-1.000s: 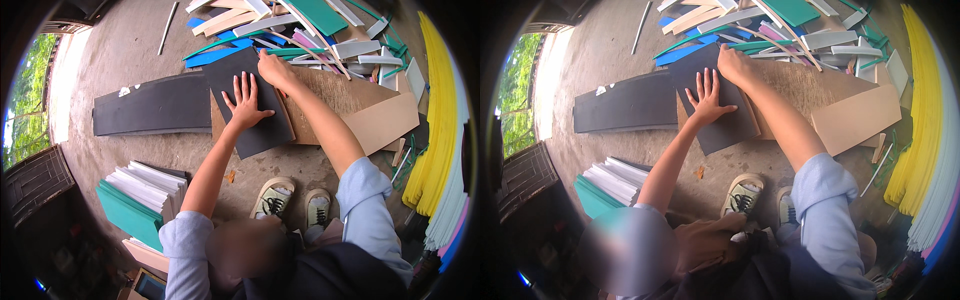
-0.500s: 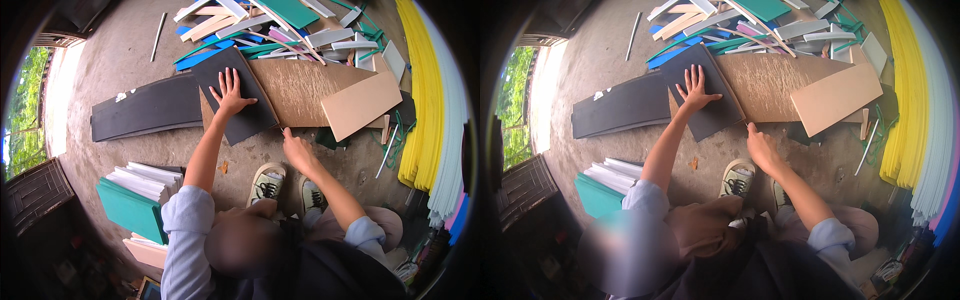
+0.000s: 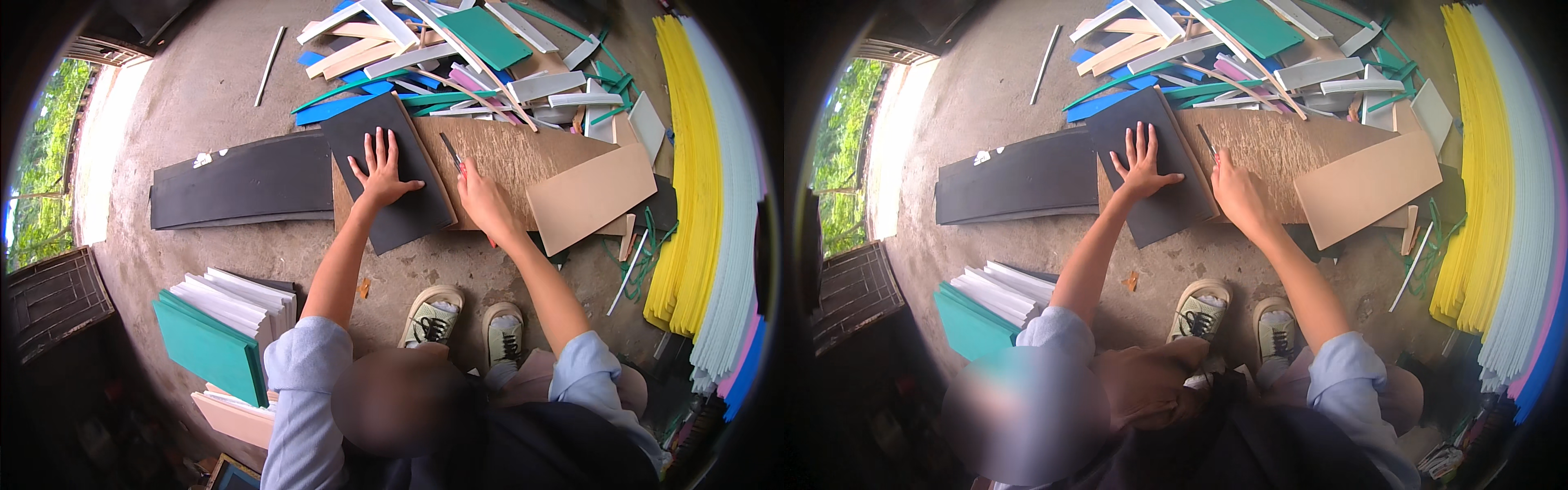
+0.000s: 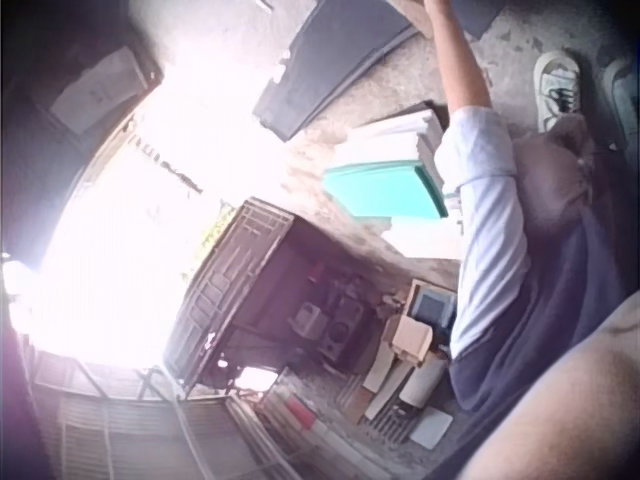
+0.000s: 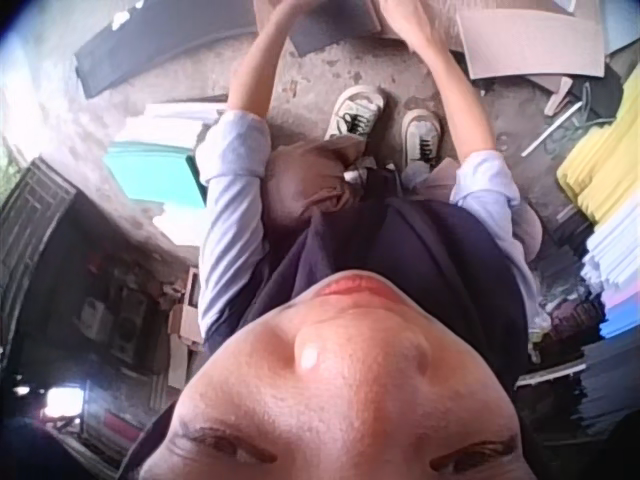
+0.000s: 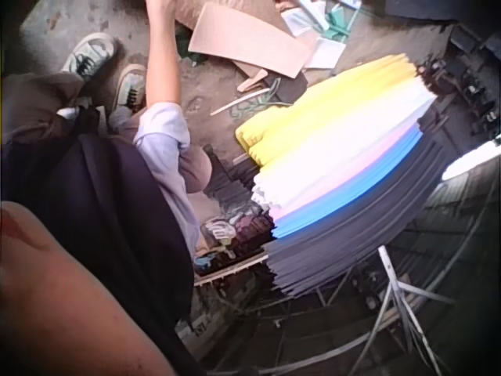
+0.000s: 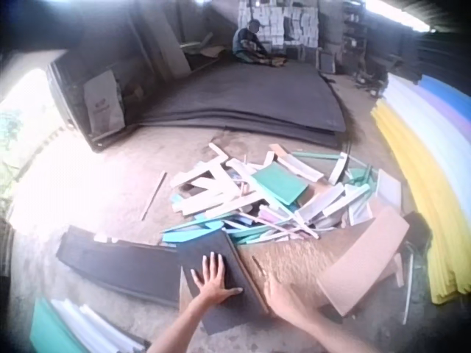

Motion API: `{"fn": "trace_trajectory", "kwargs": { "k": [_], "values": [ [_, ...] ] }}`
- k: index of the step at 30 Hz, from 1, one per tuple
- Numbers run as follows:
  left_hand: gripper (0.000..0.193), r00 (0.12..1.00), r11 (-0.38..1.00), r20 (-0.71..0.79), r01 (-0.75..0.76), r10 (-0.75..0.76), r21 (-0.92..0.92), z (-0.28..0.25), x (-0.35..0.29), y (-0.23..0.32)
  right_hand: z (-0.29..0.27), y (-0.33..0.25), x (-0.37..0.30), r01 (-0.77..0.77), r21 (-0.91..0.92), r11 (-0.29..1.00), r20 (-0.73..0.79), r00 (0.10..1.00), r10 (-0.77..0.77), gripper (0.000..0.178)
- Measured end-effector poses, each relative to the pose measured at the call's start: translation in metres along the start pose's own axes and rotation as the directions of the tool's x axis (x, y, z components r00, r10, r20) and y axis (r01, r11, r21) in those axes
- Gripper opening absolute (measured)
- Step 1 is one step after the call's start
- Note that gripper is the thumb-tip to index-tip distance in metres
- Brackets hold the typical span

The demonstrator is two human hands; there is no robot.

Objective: The person sits on the floor and uses a utility knife to cut rectangular pieces from black and beige cardboard sheets. They repeatedly align the sheets, cut along the edges, and stack the finished pieces. The person also handles a green plastic strip near the end.

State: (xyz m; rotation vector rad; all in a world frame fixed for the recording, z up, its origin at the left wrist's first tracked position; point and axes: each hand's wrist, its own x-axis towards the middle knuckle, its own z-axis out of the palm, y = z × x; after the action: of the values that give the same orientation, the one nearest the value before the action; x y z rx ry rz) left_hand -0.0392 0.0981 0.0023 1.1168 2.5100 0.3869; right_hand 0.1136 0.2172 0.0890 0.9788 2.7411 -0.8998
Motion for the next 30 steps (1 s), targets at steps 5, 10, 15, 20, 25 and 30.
{"fn": "trace_trajectory", "kwargs": {
  "k": [5,10,15,20,25,30],
  "values": [
    [0.118,1.0,0.999,0.009,-0.008,0.009,-0.04,-0.001,-0.001,0.003,0.036,-0.031,0.118,0.108,-0.003,0.994,-0.043,0.993,-0.109,0.023],
    [0.118,1.0,0.999,0.009,-0.018,0.018,-0.04,-0.003,-0.002,0.006,0.05,-0.045,0.155,0.065,-0.012,0.998,-0.053,0.996,-0.065,0.028],
    [0.118,0.999,1.0,0.036,-0.001,0.002,-0.031,-0.002,-0.001,0.009,0.045,-0.034,0.122,-0.08,0.005,0.997,0.142,0.987,0.079,0.029],
    [0.121,0.999,0.999,0.015,0.037,-0.037,-0.005,-0.005,0.0,0.004,0.046,0.006,-0.037,-0.065,-0.024,0.998,0.209,0.975,0.068,0.024],
    [0.122,1.0,0.999,-0.002,0.017,-0.017,-0.03,-0.002,0.003,0.002,0.037,0.029,-0.116,-0.127,-0.101,0.987,0.285,0.946,0.151,0.021],
    [0.121,1.0,1.0,-0.025,0.013,-0.014,-0.026,0.0,-0.003,-0.003,0.022,0.035,-0.104,-0.201,0.089,0.975,0.061,0.979,0.196,0.027]
  ]
}}
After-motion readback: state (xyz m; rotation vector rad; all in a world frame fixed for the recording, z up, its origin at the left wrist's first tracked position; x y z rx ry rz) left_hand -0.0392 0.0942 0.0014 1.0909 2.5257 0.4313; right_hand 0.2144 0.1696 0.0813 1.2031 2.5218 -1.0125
